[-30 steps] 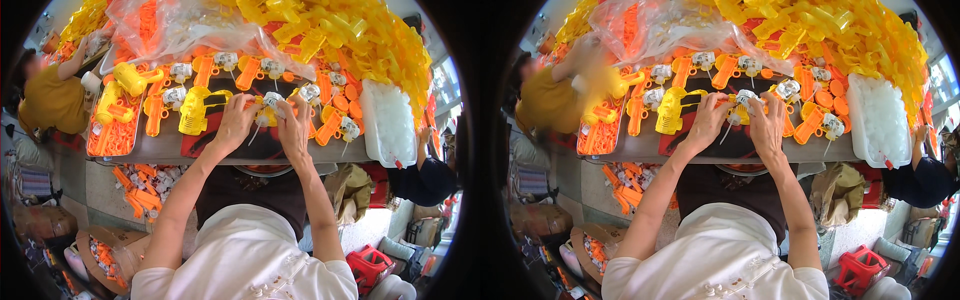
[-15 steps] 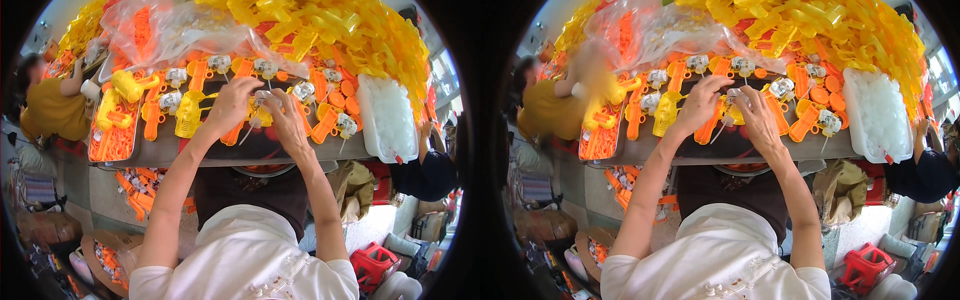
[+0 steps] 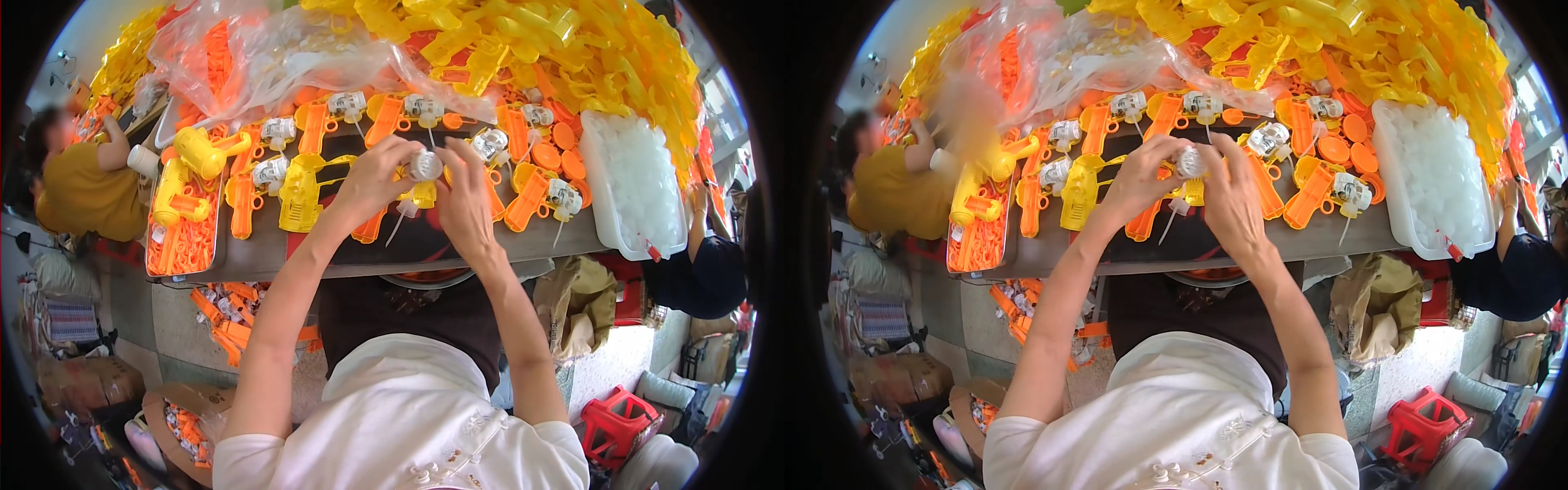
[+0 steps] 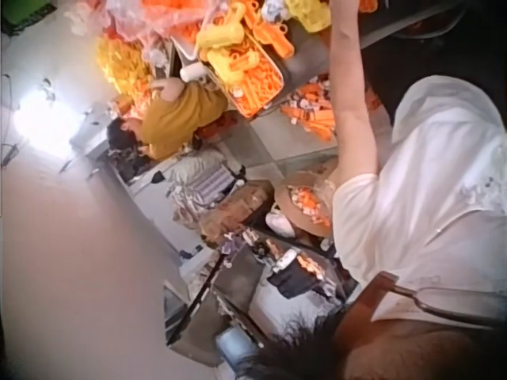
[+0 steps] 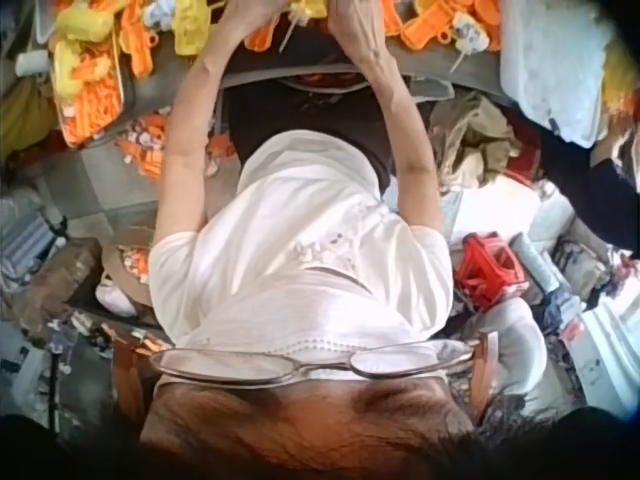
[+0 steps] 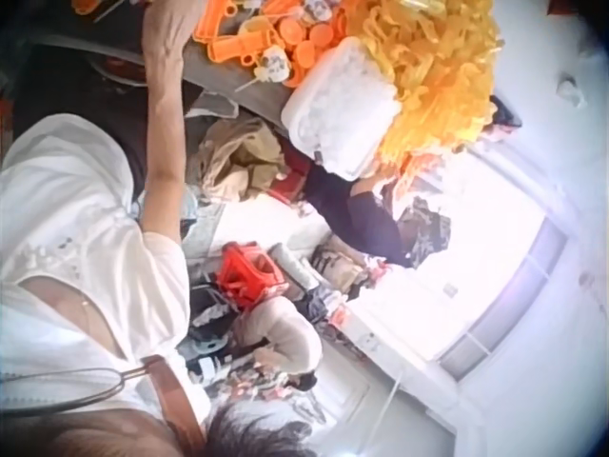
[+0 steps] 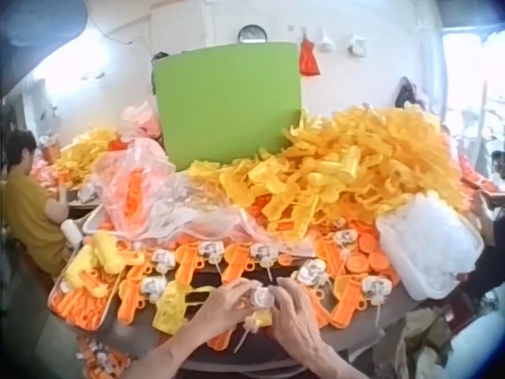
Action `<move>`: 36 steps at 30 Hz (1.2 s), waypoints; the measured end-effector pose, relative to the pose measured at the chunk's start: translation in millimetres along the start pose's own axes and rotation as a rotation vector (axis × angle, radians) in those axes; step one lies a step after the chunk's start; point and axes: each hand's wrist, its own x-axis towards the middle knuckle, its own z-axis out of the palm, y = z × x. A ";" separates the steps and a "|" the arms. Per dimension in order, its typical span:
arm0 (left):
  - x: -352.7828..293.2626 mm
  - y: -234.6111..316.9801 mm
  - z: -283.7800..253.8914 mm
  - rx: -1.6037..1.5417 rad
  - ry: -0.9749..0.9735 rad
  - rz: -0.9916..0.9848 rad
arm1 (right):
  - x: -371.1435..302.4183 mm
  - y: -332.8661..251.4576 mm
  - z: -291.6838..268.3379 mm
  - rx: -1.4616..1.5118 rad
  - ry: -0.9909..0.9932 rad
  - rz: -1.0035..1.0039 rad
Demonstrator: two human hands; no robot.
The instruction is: Assembling plastic toy bubble guns at a factory workbench.
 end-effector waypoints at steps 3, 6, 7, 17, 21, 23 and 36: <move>-17.4 -5.1 9.2 -0.126 0.192 -0.088 | -23.1 -16.3 4.0 -0.158 0.102 0.129; -24.1 -4.6 18.0 -0.263 0.286 -0.174 | -28.1 -25.3 20.8 -0.250 -0.022 0.106; -25.4 -6.7 18.6 -0.295 0.280 -0.160 | -28.0 -24.1 27.1 -0.273 0.032 0.085; -28.1 -17.9 24.1 -0.251 0.263 -0.153 | 17.5 8.2 -18.1 0.160 -0.274 0.272; -28.8 -17.9 25.7 -0.316 0.277 -0.169 | 52.6 14.9 -18.3 -0.218 -0.444 -0.059; -26.8 -15.6 26.7 -0.373 0.253 -0.090 | 56.5 18.7 -5.6 -0.295 -0.400 -0.225; -33.2 -11.8 20.8 0.061 0.185 0.092 | 18.5 -30.5 -1.8 0.102 -0.193 0.246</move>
